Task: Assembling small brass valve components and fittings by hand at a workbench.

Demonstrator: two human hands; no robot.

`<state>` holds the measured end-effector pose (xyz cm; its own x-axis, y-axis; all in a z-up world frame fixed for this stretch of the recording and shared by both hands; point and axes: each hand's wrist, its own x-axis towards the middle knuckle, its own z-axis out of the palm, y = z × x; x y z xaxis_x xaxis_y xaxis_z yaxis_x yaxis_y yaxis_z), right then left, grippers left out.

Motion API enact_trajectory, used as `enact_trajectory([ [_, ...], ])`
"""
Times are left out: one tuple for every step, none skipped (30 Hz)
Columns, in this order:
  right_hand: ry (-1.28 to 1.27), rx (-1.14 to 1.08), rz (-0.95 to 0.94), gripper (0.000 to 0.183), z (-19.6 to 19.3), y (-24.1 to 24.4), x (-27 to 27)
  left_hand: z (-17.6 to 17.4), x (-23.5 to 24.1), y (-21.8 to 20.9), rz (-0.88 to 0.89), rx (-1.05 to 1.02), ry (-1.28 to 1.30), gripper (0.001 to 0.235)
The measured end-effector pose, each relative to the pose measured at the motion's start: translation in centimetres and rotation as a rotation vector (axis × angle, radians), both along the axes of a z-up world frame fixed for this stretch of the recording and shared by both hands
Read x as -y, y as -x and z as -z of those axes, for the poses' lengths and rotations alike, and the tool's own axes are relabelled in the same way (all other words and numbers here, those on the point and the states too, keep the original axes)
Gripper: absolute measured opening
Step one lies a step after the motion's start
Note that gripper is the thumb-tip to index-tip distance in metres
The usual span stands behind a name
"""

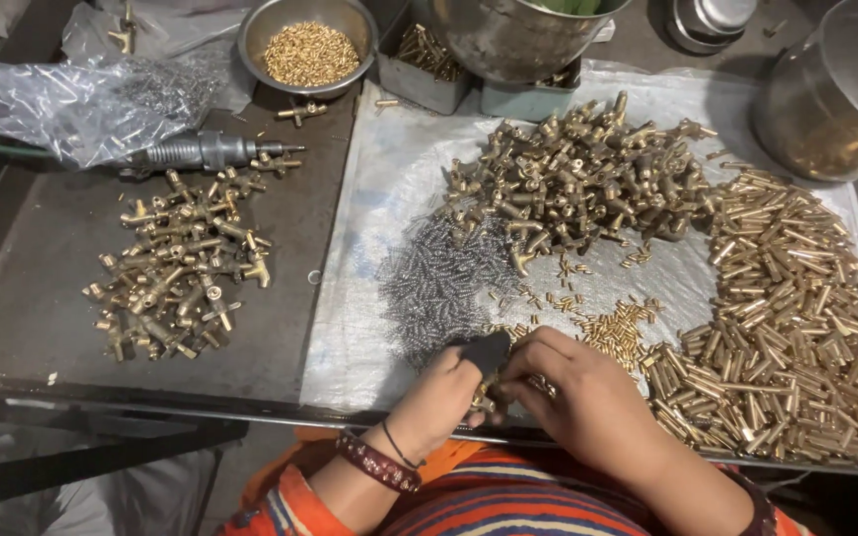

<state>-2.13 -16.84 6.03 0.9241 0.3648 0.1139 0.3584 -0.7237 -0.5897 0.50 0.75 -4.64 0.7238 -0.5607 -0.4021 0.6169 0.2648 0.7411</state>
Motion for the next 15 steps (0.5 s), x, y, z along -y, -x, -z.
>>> enact_trajectory([
  [0.001,0.005,0.004,0.016,0.0,-0.2,0.1,-0.9,0.0,0.0,0.004,0.005,0.001,0.030],
  [-0.046,-0.066,-0.003,0.016,0.0,-0.3,0.3,-1.8,0.0,0.0,0.007,0.035,-0.011,0.032],
  [-0.093,-0.137,-0.011,0.016,0.0,-0.4,0.4,-2.7,-0.1,0.1,0.009,0.065,-0.023,0.034],
  [-0.095,-0.133,-0.008,0.016,0.2,-0.5,1.4,-2.6,-0.1,0.1,0.013,0.069,-0.024,0.034],
  [-0.268,-0.210,0.028,0.015,0.5,-0.7,2.3,-2.5,-0.2,0.2,-0.004,0.107,-0.006,0.037],
  [-0.442,-0.285,0.061,0.015,0.7,-1.0,3.2,-2.4,-0.3,0.2,-0.024,0.145,0.012,0.040],
  [-0.444,-0.279,0.061,0.015,0.5,-1.0,4.5,-2.0,-0.6,0.1,-0.022,0.151,0.010,0.040],
  [-0.361,-0.317,0.226,0.017,0.2,-0.9,5.8,-1.6,-0.9,0.1,-0.013,0.204,0.012,0.035],
  [-0.276,-0.353,0.391,0.021,0.0,-0.8,7.1,-1.2,-1.2,0.1,-0.005,0.257,0.015,0.032],
  [-0.277,-0.351,0.394,0.021,-0.1,-0.1,8.8,-1.2,-2.1,0.0,-0.001,0.258,0.016,0.032],
  [-0.206,-0.382,0.418,0.022,0.0,0.6,10.5,-1.2,-3.0,-0.1,0.028,0.311,-0.052,0.027],
  [-0.133,-0.416,0.444,0.024,0.0,1.4,12.2,-1.1,-3.9,-0.1,0.059,0.360,-0.119,0.023],
  [-0.133,-0.418,0.450,0.024,-0.3,2.4,12.5,-2.3,-4.8,-0.1,0.064,0.358,-0.117,0.023],
  [-0.033,-0.507,0.410,0.026,-0.4,3.3,12.6,-3.6,-5.9,-0.1,0.068,0.399,-0.280,0.023],
  [0.068,-0.595,0.368,0.028,-0.6,4.2,12.7,-4.9,-7.0,-0.2,0.072,0.440,-0.442,0.024],
])
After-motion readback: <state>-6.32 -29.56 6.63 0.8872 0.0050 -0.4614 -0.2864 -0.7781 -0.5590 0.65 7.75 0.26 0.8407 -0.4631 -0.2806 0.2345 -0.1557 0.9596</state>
